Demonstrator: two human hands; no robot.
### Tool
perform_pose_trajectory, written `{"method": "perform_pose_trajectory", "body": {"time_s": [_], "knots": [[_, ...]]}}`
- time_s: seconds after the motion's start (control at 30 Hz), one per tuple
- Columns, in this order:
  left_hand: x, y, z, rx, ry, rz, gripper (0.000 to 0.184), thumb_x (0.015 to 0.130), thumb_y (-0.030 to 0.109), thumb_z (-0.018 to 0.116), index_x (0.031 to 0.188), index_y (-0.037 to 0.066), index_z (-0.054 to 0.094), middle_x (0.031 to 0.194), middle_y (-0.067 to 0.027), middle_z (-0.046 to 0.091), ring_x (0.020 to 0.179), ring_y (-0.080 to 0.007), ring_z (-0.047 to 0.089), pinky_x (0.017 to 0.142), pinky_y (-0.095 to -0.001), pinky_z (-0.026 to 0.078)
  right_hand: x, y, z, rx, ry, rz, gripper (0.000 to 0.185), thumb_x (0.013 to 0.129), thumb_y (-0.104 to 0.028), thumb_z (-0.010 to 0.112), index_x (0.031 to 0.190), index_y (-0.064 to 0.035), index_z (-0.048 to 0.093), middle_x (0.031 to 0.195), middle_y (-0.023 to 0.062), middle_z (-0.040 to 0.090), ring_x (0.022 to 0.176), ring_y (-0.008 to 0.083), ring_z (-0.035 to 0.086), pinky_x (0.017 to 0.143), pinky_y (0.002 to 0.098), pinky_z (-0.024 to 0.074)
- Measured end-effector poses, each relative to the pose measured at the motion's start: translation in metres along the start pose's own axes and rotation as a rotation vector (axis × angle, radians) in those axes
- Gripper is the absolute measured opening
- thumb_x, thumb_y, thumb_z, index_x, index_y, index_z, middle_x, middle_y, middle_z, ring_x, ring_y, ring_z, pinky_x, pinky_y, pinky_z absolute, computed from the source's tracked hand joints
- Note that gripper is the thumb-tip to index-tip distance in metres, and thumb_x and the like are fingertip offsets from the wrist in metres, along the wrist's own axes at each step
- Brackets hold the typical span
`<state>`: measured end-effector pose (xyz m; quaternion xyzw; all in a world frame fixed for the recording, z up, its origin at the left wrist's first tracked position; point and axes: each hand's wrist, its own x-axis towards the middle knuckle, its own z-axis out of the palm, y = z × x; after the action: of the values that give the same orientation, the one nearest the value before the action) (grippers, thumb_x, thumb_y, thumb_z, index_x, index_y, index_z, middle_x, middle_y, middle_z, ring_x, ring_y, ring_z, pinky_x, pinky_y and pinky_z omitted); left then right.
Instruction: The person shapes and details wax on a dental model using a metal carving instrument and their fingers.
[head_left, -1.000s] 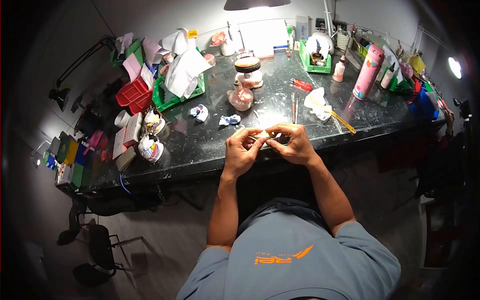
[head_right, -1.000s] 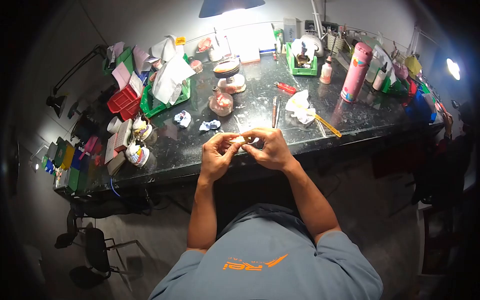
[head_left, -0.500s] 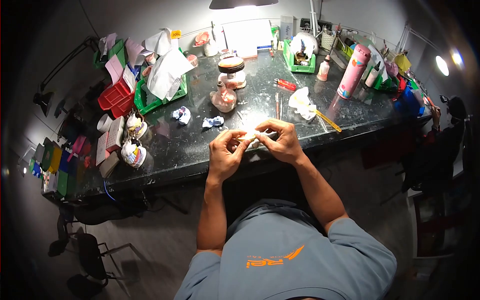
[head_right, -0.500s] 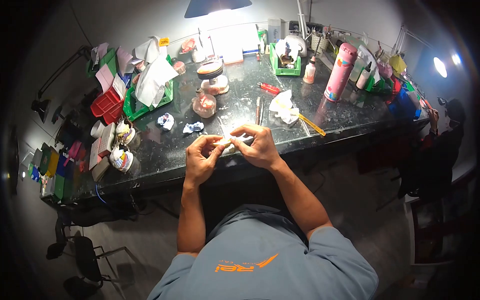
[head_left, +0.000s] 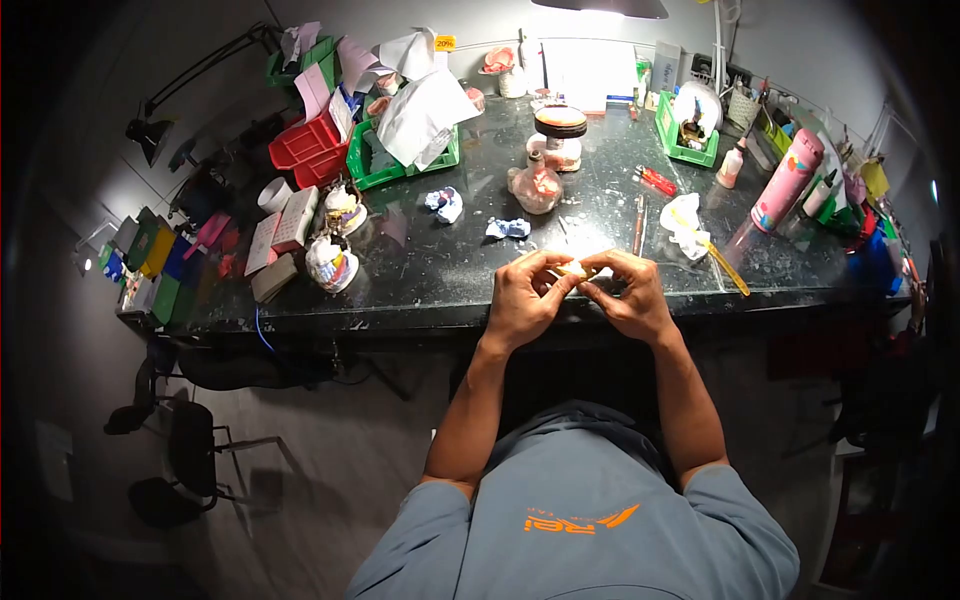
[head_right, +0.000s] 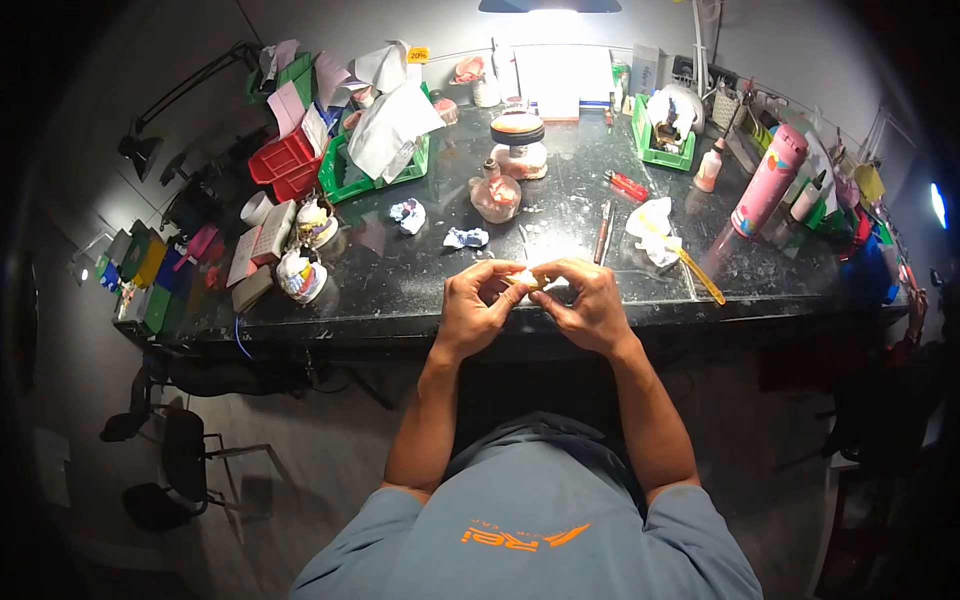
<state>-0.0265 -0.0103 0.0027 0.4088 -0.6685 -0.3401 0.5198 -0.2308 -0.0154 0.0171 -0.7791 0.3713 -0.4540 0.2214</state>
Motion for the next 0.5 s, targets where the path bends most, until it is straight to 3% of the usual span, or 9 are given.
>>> {"method": "perform_pose_trajectory", "body": {"time_s": [0.07,0.2,0.3,0.43,0.5], "knots": [[0.002,-0.006,0.005,-0.086,0.105,0.056,0.027,0.094,0.016,0.082,0.113,-0.002,0.075,0.095,-0.0085,0.075,0.081,-0.0114,0.073,0.064,-0.0251,0.056,-0.001,0.002,-0.001,-0.008,-0.005,0.006,0.029,0.081,-0.005,0.084,0.108,-0.0037,0.075,0.097,0.0135,0.077,0.090,0.0276,0.076,0.079,0.0364,0.0573],[0.020,-0.006,-0.019,-0.007,0.320,0.022,0.021,0.096,0.014,0.079,0.112,0.000,0.075,0.095,-0.0033,0.068,0.091,-0.0122,0.068,0.067,-0.0247,0.054,-0.003,0.005,0.001,-0.007,0.023,-0.024,0.027,0.081,-0.004,0.083,0.106,-0.0029,0.074,0.098,0.0131,0.076,0.089,0.0286,0.075,0.078,0.0379,0.0575],[0.065,-0.016,-0.057,0.099,0.385,0.116,0.012,0.095,0.011,0.078,0.103,0.003,0.077,0.087,-0.0037,0.076,0.075,-0.0106,0.067,0.069,-0.0262,0.054,-0.005,0.009,0.002,0.027,0.054,-0.052,0.026,0.081,-0.003,0.082,0.106,-0.0027,0.073,0.099,0.0126,0.075,0.089,0.0288,0.074,0.078,0.0383,0.0575],[0.132,-0.037,-0.097,0.484,0.147,0.108,0.033,0.078,0.003,0.083,0.111,0.005,0.077,0.101,-0.0094,0.078,0.089,-0.0181,0.072,0.078,-0.0331,0.059,-0.007,0.015,0.003,0.081,0.070,-0.075,0.025,0.082,-0.002,0.082,0.105,-0.0032,0.073,0.096,0.0124,0.074,0.088,0.0290,0.074,0.080,0.0385,0.0575],[0.154,-0.054,-0.103,0.503,-0.014,-0.025,0.054,0.074,0.000,0.084,0.127,0.010,0.075,0.117,-0.0099,0.078,0.100,-0.0209,0.072,0.084,-0.0349,0.059,-0.006,0.016,0.002,0.074,0.070,-0.075,0.023,0.083,-0.004,0.082,0.103,-0.0035,0.072,0.095,0.0125,0.074,0.088,0.0296,0.074,0.080,0.0387,0.0573]]}}
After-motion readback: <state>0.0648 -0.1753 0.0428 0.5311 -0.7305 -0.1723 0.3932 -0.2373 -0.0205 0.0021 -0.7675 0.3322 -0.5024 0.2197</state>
